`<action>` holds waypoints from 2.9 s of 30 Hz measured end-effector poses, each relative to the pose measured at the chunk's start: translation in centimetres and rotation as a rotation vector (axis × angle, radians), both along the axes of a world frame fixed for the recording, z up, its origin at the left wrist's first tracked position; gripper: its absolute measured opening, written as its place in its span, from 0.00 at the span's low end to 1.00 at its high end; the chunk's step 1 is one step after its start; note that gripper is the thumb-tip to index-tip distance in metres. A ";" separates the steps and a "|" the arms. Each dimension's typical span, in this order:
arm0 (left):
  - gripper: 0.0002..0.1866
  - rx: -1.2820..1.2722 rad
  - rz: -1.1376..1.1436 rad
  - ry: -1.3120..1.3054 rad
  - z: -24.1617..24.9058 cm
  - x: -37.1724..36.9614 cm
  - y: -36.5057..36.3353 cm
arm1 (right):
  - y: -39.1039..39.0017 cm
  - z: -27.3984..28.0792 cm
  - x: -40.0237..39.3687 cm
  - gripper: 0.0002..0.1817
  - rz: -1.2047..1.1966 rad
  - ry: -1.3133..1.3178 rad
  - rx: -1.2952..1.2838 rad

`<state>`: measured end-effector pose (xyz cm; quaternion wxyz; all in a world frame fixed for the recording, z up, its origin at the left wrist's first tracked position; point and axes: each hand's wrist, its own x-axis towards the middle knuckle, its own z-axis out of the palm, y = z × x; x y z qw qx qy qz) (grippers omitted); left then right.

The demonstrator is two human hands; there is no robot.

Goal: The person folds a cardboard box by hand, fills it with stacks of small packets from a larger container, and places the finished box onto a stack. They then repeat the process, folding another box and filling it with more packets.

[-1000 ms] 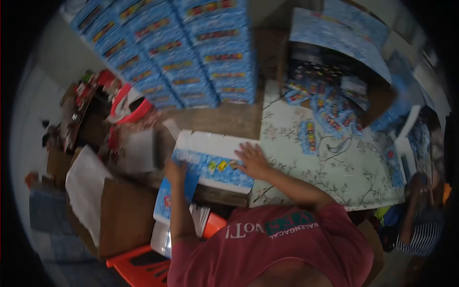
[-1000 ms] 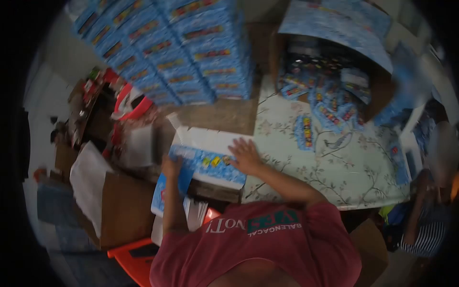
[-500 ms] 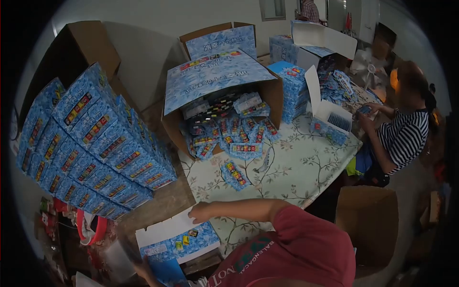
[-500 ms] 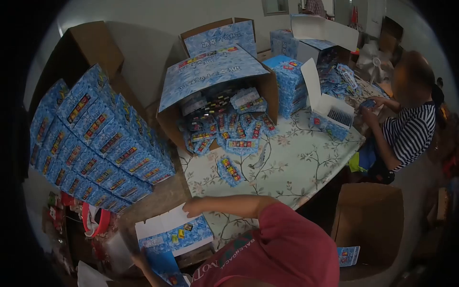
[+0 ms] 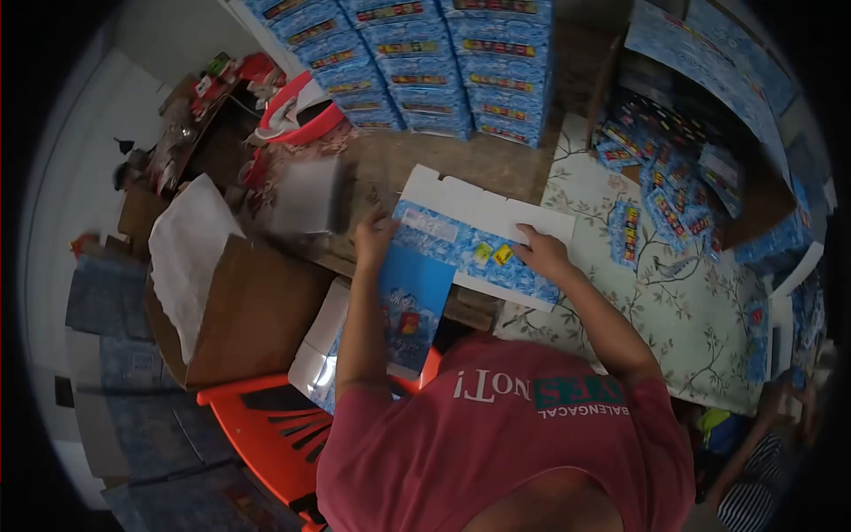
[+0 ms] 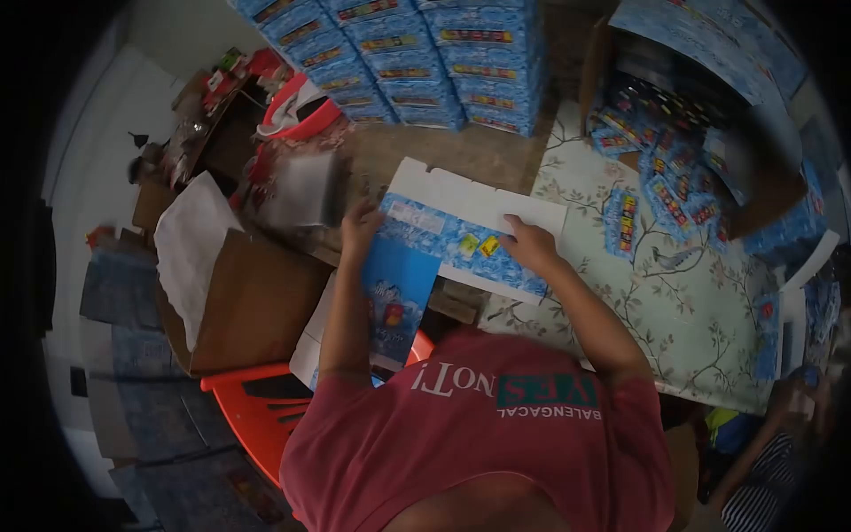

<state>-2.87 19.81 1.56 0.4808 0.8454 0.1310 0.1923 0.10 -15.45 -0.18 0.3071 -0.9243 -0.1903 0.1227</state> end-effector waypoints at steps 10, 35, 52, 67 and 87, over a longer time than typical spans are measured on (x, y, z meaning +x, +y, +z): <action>0.26 0.251 0.181 0.270 3.6 1.4 -2.1 | 1.0 -1.3 0.6 0.27 -0.043 -0.037 0.061; 0.15 0.828 -0.291 -0.699 23.3 -1.4 -13.6 | 1.8 12.2 0.6 0.14 -0.030 0.559 1.363; 0.27 0.005 -0.186 -0.776 19.5 -4.7 -13.4 | -3.4 23.0 -3.0 0.14 0.382 -0.802 0.416; 0.13 0.931 -1.047 0.094 6.9 3.4 -19.7 | -6.2 6.6 -4.8 0.28 -0.265 -0.407 0.715; 0.16 0.529 -0.731 -0.599 8.6 5.4 -16.6 | -5.5 10.4 -0.6 0.16 -0.349 -0.712 0.641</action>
